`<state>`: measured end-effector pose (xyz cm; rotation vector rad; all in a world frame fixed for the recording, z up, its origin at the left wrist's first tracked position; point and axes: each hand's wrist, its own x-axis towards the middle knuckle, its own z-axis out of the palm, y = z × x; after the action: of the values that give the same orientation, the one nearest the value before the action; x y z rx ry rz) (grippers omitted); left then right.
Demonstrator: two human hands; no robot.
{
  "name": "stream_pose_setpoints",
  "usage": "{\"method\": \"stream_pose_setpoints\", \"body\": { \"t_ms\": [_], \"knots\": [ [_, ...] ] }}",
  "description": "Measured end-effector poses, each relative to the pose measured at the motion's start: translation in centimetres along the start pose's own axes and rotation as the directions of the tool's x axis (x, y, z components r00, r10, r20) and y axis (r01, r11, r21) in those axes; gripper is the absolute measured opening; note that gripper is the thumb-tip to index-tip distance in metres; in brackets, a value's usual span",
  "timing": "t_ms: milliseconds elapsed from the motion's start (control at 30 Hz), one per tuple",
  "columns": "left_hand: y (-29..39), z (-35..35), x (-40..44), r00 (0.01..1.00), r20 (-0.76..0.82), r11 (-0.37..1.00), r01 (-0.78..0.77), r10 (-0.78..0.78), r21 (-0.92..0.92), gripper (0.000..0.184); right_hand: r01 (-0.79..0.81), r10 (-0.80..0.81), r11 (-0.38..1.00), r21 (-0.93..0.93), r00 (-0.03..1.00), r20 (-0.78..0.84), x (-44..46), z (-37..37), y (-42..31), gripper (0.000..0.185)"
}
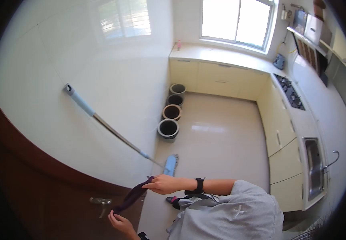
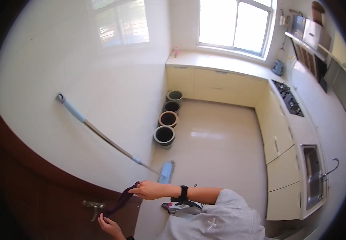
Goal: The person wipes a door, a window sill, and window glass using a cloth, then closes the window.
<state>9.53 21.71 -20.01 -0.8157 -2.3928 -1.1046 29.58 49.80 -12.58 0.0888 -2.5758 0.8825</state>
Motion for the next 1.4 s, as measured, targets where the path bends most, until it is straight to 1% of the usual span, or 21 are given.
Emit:
{"method": "stream_pose_setpoints", "body": {
  "t_ms": [133,233,267,300,333,433,500,533,633,667,700,767,833,933,1067,1133,1167,1267,1300,1367,1400],
  "knots": [
    [5.4,4.2,-4.8,0.981,0.166,0.981,-0.072,0.103,-0.180,0.027,-0.222,0.219,0.971,-0.085,0.975,-0.039,-8.8,-5.8,-0.6,0.042],
    [10.3,7.1,-6.8,0.927,0.306,0.949,-0.124,0.215,-0.291,0.027,-0.349,0.313,0.927,-0.134,0.921,-0.234,-15.4,-9.1,1.2,0.043],
    [12.6,7.8,-7.2,0.910,0.300,0.925,-0.179,0.285,-0.335,0.024,-0.421,0.362,0.898,-0.131,0.873,-0.326,-17.7,-11.0,1.7,0.043],
    [14.6,8.7,-7.3,0.872,0.362,0.914,-0.197,0.329,-0.356,0.023,-0.486,0.399,0.866,-0.119,0.814,-0.423,-19.7,-13.0,2.3,0.044],
    [16.7,9.8,-7.2,0.827,0.419,0.900,-0.217,0.375,-0.378,0.021,-0.557,0.452,0.820,-0.131,0.770,-0.450,-21.0,-15.6,1.8,0.035],
    [23.4,13.7,-8.2,0.698,0.512,0.842,-0.256,0.501,-0.475,0.015,-0.621,0.478,0.766,-0.167,0.723,-0.498,-27.0,-20.6,3.5,0.032],
    [27.0,17.6,-9.4,0.611,0.568,0.817,-0.256,0.550,-0.516,0.014,-0.620,0.425,0.752,-0.223,0.715,-0.555,-31.8,-23.4,5.9,0.030],
    [28.9,19.9,-9.7,0.599,0.539,0.788,-0.291,0.592,-0.542,0.013,-0.630,0.379,0.736,-0.248,0.687,-0.620,-33.9,-24.6,7.3,0.027],
    [37.0,25.5,-11.1,0.432,0.688,0.802,-0.170,0.583,-0.573,0.012,-0.730,0.485,0.667,-0.150,0.579,-0.656,-41.0,-30.5,9.0,0.021],
    [39.6,28.4,-12.4,0.397,0.692,0.792,-0.187,0.602,-0.582,0.011,-0.727,0.421,0.650,-0.222,0.587,-0.691,-43.9,-32.2,10.1,0.018],
    [42.8,31.0,-13.4,0.362,0.678,0.763,-0.203,0.640,-0.613,0.012,-0.767,0.432,0.598,-0.233,0.553,-0.712,-46.3,-34.3,10.7,0.018],
    [49.3,35.4,-14.3,0.266,0.665,0.716,-0.241,0.698,-0.655,0.012,-0.843,0.466,0.495,-0.210,0.462,-0.754,-50.7,-36.9,11.5,0.016],
    [55.4,39.8,-14.6,0.188,0.583,0.612,-0.219,0.791,-0.760,0.012,-0.874,0.431,0.461,-0.151,0.370,-0.823,-53.3,-40.7,12.2,0.014],
    [62.5,44.1,-14.6,0.169,0.538,0.564,-0.218,0.826,-0.797,0.011,-0.889,0.404,0.447,-0.103,0.303,-0.863,-56.9,-45.1,13.0,0.015],
    [69.1,48.1,-12.2,0.173,0.581,0.606,-0.238,0.795,-0.759,0.016,-0.913,0.556,0.393,0.114,0.137,-0.820,-58.3,-48.4,17.6,0.020],
    [70.0,50.3,-10.8,0.164,0.603,0.624,-0.260,0.781,-0.737,0.016,-0.924,0.597,0.378,0.064,0.190,-0.779,-58.3,-49.4,21.0,0.019],
    [70.0,51.8,-10.3,0.176,0.632,0.656,-0.204,0.755,-0.727,0.015,-0.924,0.613,0.379,0.042,0.217,-0.760,-58.2,-49.7,23.3,0.019],
    [70.6,57.5,-8.1,0.239,0.650,0.681,-0.074,0.721,-0.728,0.017,-0.863,0.633,0.504,0.022,0.352,-0.689,-58.1,-52.0,30.9,0.015],
    [70.9,60.3,-5.7,0.259,0.729,0.758,-0.020,0.633,-0.652,0.018,-0.839,0.639,0.543,0.044,0.378,-0.670,-56.5,-52.0,34.8,0.015],
    [74.0,64.1,-2.6,0.251,0.849,0.854,0.128,0.465,-0.505,0.020,-0.844,0.674,0.534,0.054,0.386,-0.630,-54.2,-55.2,38.7,0.013],
    [75.0,66.8,-1.7,0.311,0.819,0.829,0.140,0.482,-0.541,0.021,-0.840,0.679,0.538,0.067,0.386,-0.625,-53.0,-57.1,40.6,0.013]
  ]
}}
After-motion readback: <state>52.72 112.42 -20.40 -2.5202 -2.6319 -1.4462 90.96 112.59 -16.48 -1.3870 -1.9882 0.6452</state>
